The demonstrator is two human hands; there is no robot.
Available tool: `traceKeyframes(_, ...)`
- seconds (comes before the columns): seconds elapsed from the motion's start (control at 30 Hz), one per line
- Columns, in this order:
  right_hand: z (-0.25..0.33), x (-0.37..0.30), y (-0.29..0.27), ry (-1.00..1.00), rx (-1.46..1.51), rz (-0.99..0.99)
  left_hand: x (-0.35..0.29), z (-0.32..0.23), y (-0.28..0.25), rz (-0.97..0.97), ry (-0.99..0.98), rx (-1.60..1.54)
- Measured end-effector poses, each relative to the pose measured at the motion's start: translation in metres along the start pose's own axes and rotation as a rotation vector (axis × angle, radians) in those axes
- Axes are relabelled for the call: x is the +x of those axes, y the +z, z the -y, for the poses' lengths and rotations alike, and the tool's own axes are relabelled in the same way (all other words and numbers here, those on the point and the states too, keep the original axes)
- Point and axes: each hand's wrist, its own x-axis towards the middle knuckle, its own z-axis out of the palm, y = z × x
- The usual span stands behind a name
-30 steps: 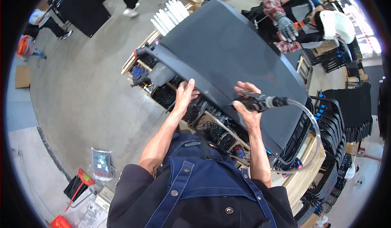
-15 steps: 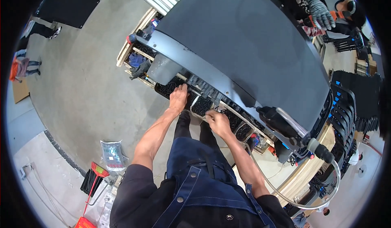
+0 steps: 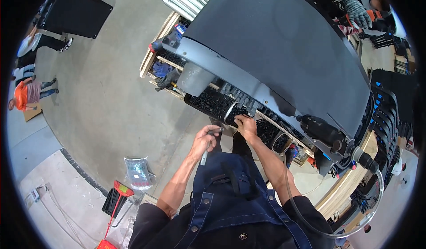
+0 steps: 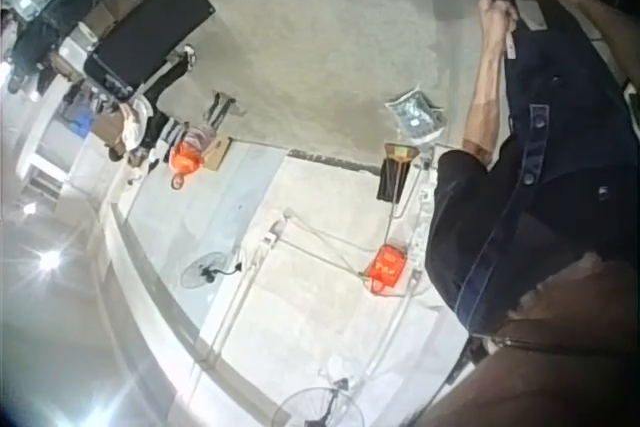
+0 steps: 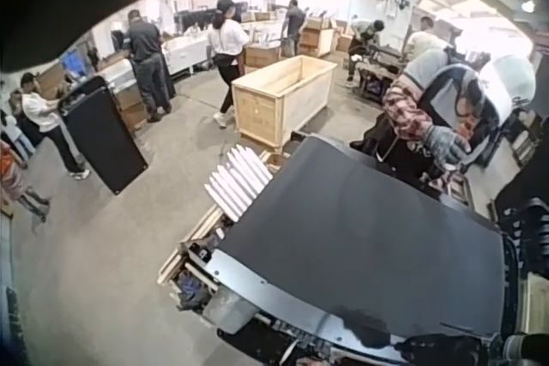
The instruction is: Assembling various components of a treadmill including drilling screws and attaching plastic covers.
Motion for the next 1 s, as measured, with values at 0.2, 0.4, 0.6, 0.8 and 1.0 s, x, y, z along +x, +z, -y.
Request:
traceKeyframes(0.2, 0.031, -0.022, -0.026, 0.249, 0.742, -0.006, -0.019, 0.0, 0.028, 0.025, 0.016, -0.002)
traceKeyframes(0.4, 0.13, -0.103, -0.147, 0.032, 1.036, -0.049, -0.043, 0.001, 0.087, 0.077, 0.205, 0.072)
traceKeyframes(0.6, 0.124, -0.143, -0.208, -0.382, 0.808, -0.289, -0.068, -0.006, 0.159, 0.212, 0.34, 0.038)
traceKeyframes(0.8, 0.122, -0.165, -0.233, -0.677, 0.544, -0.489, -0.101, 0.007, 0.211, -0.023, 0.732, 0.121)
traceKeyframes(1.0, 0.087, -0.179, -0.236, -0.523, 0.807, -0.526, -0.098, 0.028, 0.279, -0.514, 1.102, 0.493)
